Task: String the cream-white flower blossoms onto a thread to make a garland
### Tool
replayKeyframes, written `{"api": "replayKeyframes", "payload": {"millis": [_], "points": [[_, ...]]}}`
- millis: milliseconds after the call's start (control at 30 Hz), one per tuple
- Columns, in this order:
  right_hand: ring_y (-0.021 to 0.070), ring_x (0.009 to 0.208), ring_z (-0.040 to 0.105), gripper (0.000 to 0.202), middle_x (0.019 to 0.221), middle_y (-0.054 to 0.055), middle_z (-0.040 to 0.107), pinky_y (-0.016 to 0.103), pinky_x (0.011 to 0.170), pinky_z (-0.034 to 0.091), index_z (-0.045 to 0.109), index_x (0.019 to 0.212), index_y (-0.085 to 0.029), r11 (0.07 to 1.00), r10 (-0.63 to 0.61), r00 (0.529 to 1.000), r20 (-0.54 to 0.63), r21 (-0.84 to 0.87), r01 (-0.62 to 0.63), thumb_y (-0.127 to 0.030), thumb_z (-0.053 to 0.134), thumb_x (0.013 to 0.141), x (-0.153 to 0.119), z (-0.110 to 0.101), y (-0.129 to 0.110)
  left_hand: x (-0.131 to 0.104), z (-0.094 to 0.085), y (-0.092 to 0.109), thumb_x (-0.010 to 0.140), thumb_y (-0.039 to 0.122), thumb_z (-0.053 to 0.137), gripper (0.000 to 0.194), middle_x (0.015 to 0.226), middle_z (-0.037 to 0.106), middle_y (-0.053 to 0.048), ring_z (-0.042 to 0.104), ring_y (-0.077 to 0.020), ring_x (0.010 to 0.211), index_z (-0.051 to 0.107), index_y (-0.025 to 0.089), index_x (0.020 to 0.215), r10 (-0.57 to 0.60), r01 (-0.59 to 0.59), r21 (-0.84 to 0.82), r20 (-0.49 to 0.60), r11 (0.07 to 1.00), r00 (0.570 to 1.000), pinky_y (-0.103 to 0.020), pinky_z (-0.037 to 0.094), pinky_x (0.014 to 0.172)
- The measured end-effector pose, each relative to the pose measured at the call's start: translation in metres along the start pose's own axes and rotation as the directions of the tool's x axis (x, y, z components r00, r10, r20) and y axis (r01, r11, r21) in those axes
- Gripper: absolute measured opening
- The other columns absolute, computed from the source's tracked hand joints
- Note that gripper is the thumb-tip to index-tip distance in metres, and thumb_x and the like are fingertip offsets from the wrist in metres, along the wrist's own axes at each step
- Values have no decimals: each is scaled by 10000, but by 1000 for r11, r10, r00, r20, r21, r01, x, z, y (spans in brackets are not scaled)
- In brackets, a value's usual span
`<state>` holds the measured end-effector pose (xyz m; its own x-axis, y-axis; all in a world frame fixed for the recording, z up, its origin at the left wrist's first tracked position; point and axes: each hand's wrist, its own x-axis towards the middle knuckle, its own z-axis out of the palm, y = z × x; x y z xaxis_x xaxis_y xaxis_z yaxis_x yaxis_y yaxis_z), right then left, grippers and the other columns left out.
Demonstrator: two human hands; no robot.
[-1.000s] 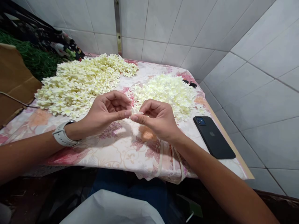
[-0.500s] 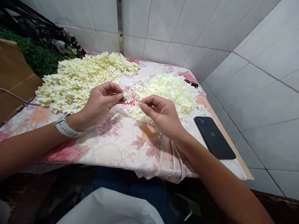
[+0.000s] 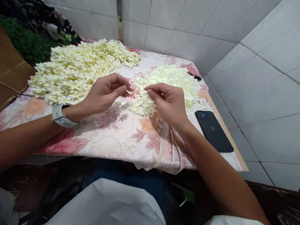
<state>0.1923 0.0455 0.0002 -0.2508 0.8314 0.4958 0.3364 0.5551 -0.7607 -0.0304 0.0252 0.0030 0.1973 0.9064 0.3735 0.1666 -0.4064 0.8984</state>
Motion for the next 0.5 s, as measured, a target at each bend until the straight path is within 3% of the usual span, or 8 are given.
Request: {"api": "replayKeyframes", "payload": {"millis": [100,167,267,333,367,433,500], "points": [[165,775,662,110,906,36,742,330,695,542,752,940,-228,995,-65,998,-21,-78,63,-219,714,838,0,1,5,8,-16,3,901,309,664,168,960,707,-91,678,-199,906,680,162,980,2,-21,225,83,974,997,-351,533,825],[166,780,671,129,891,28,737,344,731,556,743,940,-228,992,-96,995,-29,-83,93,-200,737,814,0,1,7,14,-31,9,869,323,688,188,920,713,-89,671,-215,891,702,161,963,-63,-36,375,249,927,967,-356,513,826],[160,727,657,113,804,16,714,344,712,553,725,881,-216,989,-137,984,-117,-73,129,-224,786,785,0,0,8,17,-48,16,779,329,751,222,855,717,-64,661,-219,819,726,174,936,-226,-79,512,507,855,832,-351,487,799],[158,738,655,104,814,17,717,340,712,545,721,870,-226,986,-160,974,-159,-83,148,-262,789,799,1,0,8,16,-50,14,720,298,779,218,811,710,-40,647,-204,758,730,184,899,-295,-78,526,587,847,753,-343,474,789],[162,756,657,96,832,17,720,340,715,540,721,874,-234,982,-174,970,-168,-96,160,-280,780,813,1,0,8,15,-48,11,701,271,781,191,780,700,-28,638,-196,733,727,185,862,-304,-62,513,598,856,742,-340,469,790],[181,818,661,71,877,26,721,350,730,532,722,889,-245,974,-203,967,-153,-130,184,-301,744,853,1,0,7,12,-40,3,680,206,764,103,696,661,-3,620,-179,688,707,185,763,-276,-2,447,556,895,784,-336,462,800],[209,878,655,67,914,45,712,368,745,524,719,909,-248,964,-237,964,-118,-154,218,-310,710,885,0,0,5,10,-30,-5,670,144,745,85,625,611,15,603,-168,658,675,190,687,-221,71,332,440,940,870,-336,457,814]]}}
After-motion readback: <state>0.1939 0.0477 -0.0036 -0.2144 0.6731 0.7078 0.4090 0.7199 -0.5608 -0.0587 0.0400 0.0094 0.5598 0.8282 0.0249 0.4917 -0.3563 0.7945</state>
